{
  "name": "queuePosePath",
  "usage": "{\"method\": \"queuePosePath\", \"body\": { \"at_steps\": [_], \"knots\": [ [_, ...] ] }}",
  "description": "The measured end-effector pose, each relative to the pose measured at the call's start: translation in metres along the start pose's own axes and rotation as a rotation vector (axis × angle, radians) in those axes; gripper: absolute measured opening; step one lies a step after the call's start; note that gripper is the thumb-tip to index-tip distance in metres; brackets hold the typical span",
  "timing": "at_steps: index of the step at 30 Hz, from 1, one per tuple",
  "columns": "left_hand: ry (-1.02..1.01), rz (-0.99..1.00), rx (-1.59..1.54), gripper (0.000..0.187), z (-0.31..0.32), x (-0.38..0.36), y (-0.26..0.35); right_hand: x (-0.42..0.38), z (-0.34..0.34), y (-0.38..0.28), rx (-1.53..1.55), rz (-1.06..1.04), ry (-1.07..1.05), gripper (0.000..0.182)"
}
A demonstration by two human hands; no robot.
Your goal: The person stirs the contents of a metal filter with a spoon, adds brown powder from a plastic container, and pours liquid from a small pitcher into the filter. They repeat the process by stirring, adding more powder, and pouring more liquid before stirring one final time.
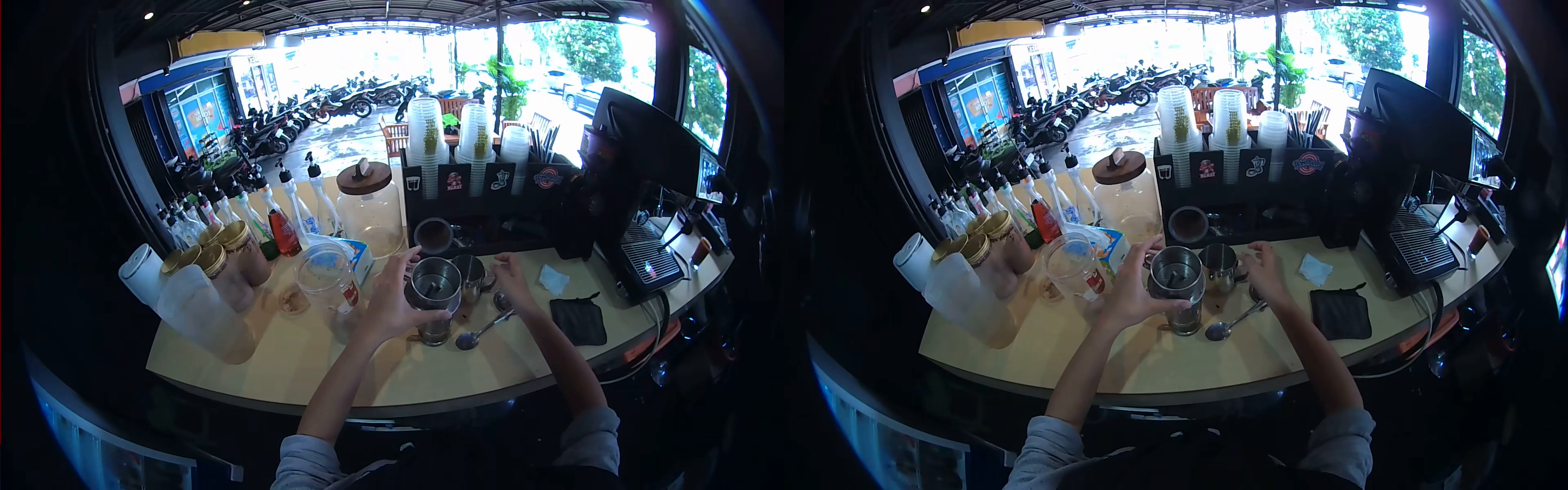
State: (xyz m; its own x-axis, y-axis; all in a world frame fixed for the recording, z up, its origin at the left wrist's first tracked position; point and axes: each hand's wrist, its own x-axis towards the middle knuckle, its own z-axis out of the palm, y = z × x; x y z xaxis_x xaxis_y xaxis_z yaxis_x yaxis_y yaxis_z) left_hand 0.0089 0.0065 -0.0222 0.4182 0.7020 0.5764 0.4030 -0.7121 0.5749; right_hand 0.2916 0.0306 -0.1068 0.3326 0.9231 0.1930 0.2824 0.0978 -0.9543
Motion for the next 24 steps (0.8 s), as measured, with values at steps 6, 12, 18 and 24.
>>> {"method": "queuePosePath", "body": {
  "at_steps": [6,12,18,24],
  "knots": [
    [0.255,0.254,0.062,0.088,-0.033,-0.018,0.001,-0.01,0.013,-0.095,-0.115,-0.547,0.066,0.027],
    [0.684,0.22,-0.125,0.071,-0.071,-0.068,-0.076,-0.05,0.079,-0.206,-0.173,-0.911,-0.31,0.018],
    [0.43,-0.141,-0.38,0.105,-0.062,-0.097,-0.125,-0.05,0.166,-0.22,-0.298,-0.962,-0.64,0.02],
    [0.132,-0.294,-0.479,0.106,-0.046,-0.109,-0.13,-0.04,0.196,-0.231,-0.541,-0.756,-0.884,0.022]
  ]
}}
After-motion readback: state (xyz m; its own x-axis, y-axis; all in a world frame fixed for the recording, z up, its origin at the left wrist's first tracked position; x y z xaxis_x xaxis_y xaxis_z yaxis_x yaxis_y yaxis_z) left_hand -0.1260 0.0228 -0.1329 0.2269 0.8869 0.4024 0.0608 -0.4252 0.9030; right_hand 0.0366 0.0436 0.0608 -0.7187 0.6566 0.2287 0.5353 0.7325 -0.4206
